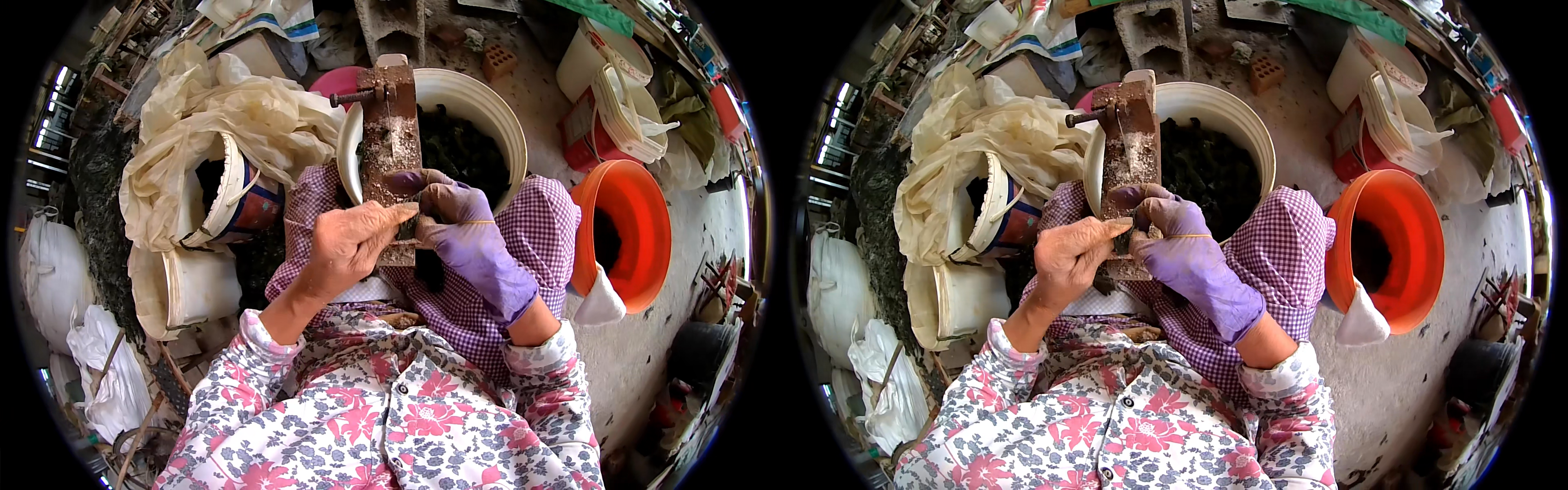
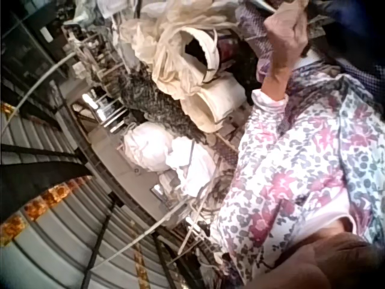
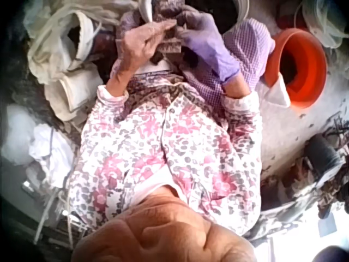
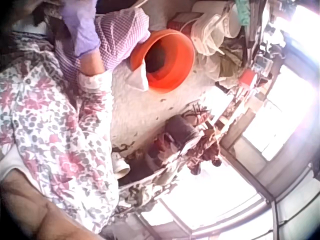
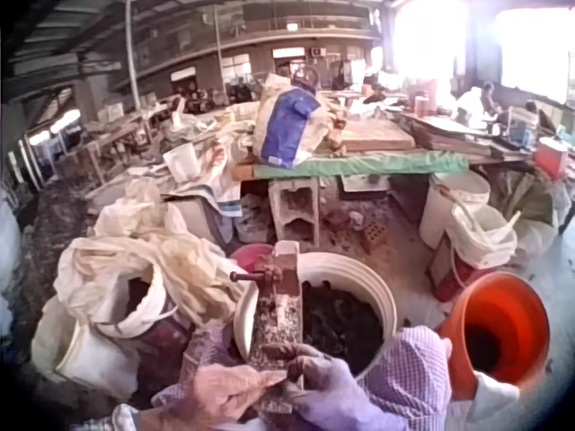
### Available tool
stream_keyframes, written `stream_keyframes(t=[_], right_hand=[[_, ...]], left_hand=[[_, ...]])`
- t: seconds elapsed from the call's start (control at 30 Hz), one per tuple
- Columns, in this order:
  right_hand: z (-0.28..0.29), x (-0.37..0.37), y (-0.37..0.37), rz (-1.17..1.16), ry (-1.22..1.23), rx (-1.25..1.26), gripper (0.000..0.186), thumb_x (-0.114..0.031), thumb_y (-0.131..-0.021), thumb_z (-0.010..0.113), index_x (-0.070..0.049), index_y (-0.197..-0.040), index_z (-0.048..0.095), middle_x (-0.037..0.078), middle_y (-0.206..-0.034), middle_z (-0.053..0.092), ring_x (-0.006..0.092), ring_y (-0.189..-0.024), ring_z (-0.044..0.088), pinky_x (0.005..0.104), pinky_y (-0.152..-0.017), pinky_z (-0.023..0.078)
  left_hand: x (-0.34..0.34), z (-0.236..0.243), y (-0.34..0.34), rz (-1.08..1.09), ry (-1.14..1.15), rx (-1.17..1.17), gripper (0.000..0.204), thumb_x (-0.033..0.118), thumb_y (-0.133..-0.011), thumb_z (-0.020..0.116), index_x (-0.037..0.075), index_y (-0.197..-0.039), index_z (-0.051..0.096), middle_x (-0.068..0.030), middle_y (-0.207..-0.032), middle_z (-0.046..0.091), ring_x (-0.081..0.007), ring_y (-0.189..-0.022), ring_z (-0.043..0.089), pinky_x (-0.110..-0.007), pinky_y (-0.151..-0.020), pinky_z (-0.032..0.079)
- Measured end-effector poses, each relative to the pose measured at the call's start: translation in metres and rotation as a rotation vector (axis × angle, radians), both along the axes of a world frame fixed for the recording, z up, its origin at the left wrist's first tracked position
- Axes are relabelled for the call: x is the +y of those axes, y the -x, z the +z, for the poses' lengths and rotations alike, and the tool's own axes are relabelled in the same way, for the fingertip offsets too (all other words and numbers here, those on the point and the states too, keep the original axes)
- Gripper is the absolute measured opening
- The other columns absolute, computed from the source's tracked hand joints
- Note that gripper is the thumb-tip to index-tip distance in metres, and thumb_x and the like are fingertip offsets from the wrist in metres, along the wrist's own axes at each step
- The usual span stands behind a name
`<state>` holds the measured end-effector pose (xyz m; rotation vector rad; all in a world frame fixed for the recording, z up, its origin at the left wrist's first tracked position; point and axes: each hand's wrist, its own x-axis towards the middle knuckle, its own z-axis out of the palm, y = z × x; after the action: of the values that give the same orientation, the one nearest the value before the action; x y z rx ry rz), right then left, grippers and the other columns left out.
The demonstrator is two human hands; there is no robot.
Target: The person sits and uses a manual guillotine-style cutter to slice large sheets of dark green seaweed into smaller pieces. They repeatedly pick up the seaweed, position it on the cutter, and press down the lever to cut it, dropping the pieces into a white bucket below.
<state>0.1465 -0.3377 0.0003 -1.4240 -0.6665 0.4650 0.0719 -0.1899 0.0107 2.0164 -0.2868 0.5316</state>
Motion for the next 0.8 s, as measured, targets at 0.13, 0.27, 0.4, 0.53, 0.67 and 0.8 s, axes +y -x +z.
stream_keyframes(t=[0.13, 0.27, 0.4, 0.53, 0.67, 0.8], right_hand=[[0.012, 0.008, 0.013, -0.215, -0.129, 0.309, 0.006, 0.003, -0.071, 0.057, 0.006, -0.075, 0.06, 0.011, -0.107, 0.058, 0.0163, -0.094, 0.055, 0.0251, -0.081, 0.043], [0.017, 0.006, 0.012, -0.297, -0.339, 0.446, 0.007, 0.003, -0.074, 0.054, 0.008, -0.074, 0.06, 0.012, -0.113, 0.055, 0.0138, -0.091, 0.056, 0.0245, -0.083, 0.043], [0.024, 0.001, 0.007, -0.268, -0.407, 0.7, 0.037, 0.008, -0.073, 0.052, 0.008, -0.11, 0.055, 0.012, -0.102, 0.061, 0.0137, -0.088, 0.058, 0.0216, -0.082, 0.044], [0.017, -0.005, 0.01, -0.272, -0.327, 0.666, 0.033, 0.004, -0.077, 0.054, 0.007, -0.109, 0.055, 0.014, -0.105, 0.06, 0.0155, -0.091, 0.059, 0.0232, -0.085, 0.044], [0.014, -0.028, 0.001, -0.258, -0.112, 0.395, 0.028, -0.012, -0.084, 0.057, 0.002, -0.109, 0.057, 0.015, -0.116, 0.055, 0.018, -0.103, 0.055, 0.0309, -0.092, 0.042], [0.033, -0.02, 0.014, 0.082, -0.006, 0.201, 0.035, -0.02, -0.083, 0.062, 0.001, -0.11, 0.054, 0.006, -0.094, 0.06, 0.0136, -0.087, 0.055, 0.0255, -0.077, 0.045]], left_hand=[[-0.011, -0.01, 0.001, 0.162, 0.715, 0.35, 0.016, 0.002, -0.085, 0.055, 0.001, -0.098, 0.064, -0.0039, -0.069, 0.063, -0.0026, -0.045, 0.046, -0.014, -0.039, 0.03], [-0.006, -0.017, 0.01, 0.213, 1.088, 0.415, 0.016, 0.006, -0.084, 0.059, 0.0, -0.097, 0.064, -0.0037, -0.069, 0.062, -0.0019, -0.048, 0.05, -0.013, -0.035, 0.026], [0.013, -0.023, 0.034, 0.207, 0.922, 0.483, 0.018, 0.009, -0.081, 0.064, -0.001, -0.096, 0.065, -0.0033, -0.067, 0.061, -0.0026, -0.049, 0.05, -0.014, -0.037, 0.027], [0.029, -0.017, 0.038, 0.076, 0.543, 0.555, 0.014, 0.005, -0.077, 0.067, -0.002, -0.089, 0.066, -0.0033, -0.066, 0.061, -0.0051, -0.052, 0.049, -0.017, -0.045, 0.037], [0.036, -0.003, 0.031, 0.058, 0.164, 0.28, 0.013, -0.003, -0.071, 0.067, -0.002, -0.083, 0.067, -0.004, -0.069, 0.061, -0.008, -0.062, 0.054, -0.02, -0.056, 0.043], [0.025, 0.014, 0.022, -0.05, 0.024, 0.154, 0.017, -0.004, -0.068, 0.068, -0.003, -0.085, 0.065, -0.0071, -0.073, 0.06, -0.0123, -0.063, 0.055, -0.023, -0.056, 0.043]])
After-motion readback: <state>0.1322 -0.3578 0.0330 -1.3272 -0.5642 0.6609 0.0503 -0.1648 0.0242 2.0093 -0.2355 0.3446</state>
